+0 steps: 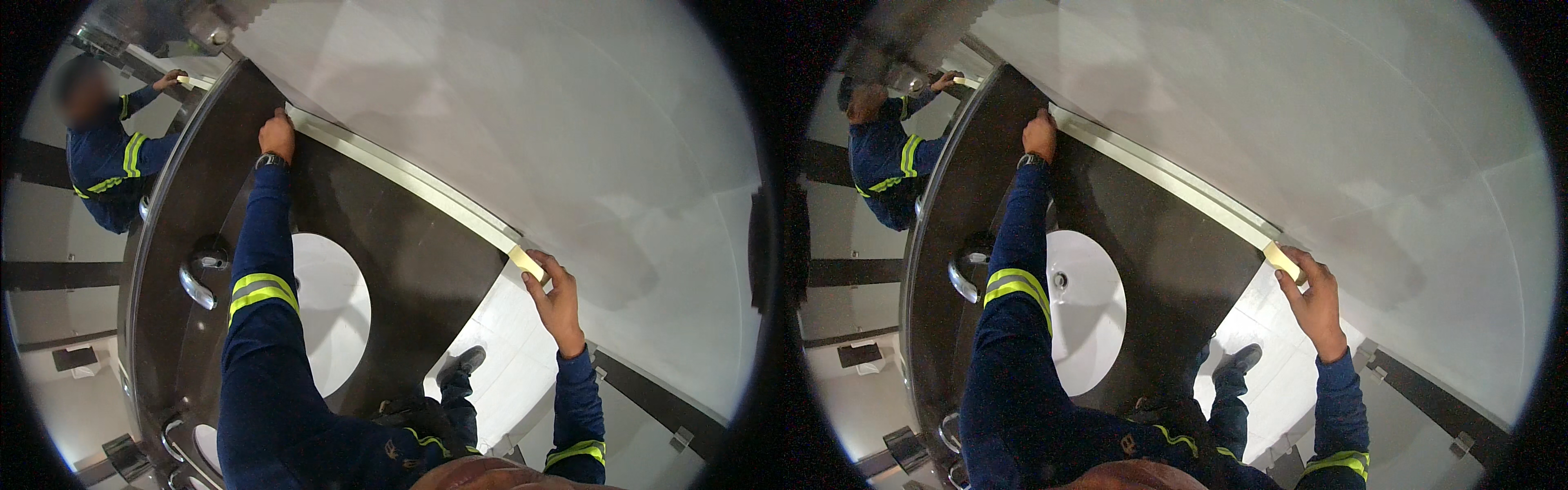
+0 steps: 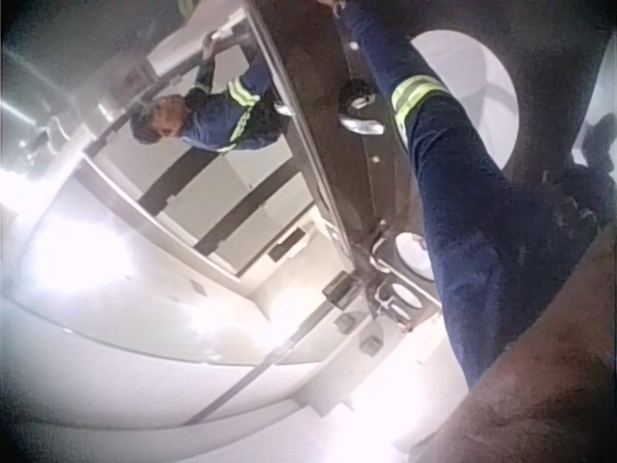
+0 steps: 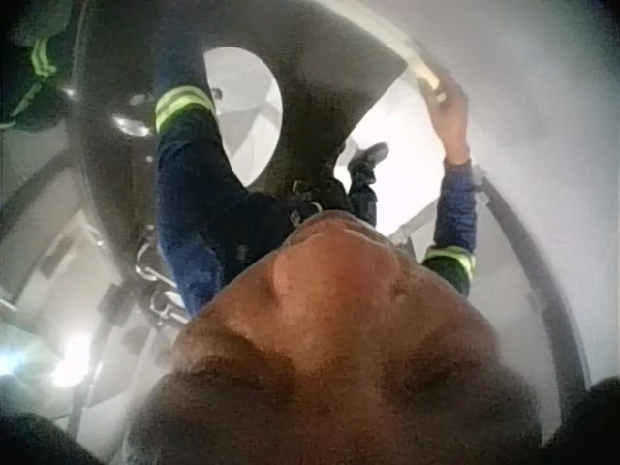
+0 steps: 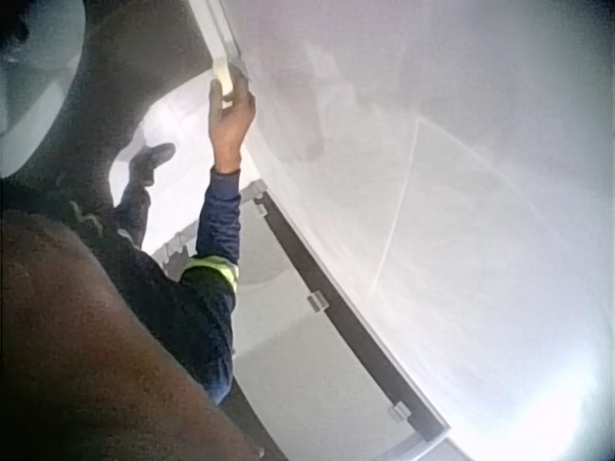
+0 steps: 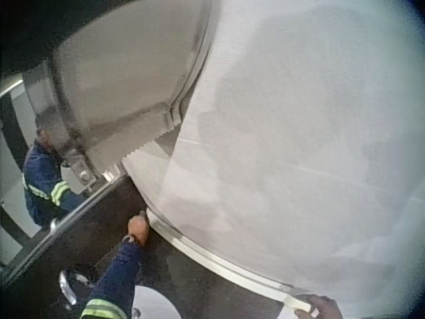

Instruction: The person applies masking tape along the edge of a bathroom countertop and wall junction. They unroll the tape, press it down, and smooth it along the seam, working around the sink and along the wall.

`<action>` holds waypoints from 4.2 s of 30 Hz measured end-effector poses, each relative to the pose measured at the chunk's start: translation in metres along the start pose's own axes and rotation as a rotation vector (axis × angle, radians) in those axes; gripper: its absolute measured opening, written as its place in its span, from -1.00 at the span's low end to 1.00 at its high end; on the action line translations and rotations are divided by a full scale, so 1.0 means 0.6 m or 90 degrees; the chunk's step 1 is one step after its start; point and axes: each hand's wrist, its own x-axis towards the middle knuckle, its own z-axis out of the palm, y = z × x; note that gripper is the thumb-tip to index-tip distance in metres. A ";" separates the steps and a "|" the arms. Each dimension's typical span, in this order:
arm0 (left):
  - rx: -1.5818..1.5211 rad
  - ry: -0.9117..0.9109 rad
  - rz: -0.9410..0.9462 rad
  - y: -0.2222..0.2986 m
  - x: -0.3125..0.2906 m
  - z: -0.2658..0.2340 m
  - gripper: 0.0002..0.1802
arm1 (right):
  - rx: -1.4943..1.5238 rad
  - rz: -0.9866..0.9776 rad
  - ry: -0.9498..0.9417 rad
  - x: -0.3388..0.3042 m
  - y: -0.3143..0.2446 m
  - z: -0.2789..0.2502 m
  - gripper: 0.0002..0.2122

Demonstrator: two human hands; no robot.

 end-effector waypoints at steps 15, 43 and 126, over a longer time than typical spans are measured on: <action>-0.087 0.066 0.007 0.010 -0.031 -0.013 -0.74 | 0.043 0.054 0.011 0.012 -0.001 0.005 -0.69; -0.134 -0.088 0.277 -0.014 -0.082 0.023 -0.23 | -0.067 0.091 -0.046 0.009 0.089 0.021 -0.75; 0.352 0.240 0.436 0.620 -0.601 -0.085 -0.72 | 0.543 -0.265 0.000 0.037 0.528 0.333 -0.66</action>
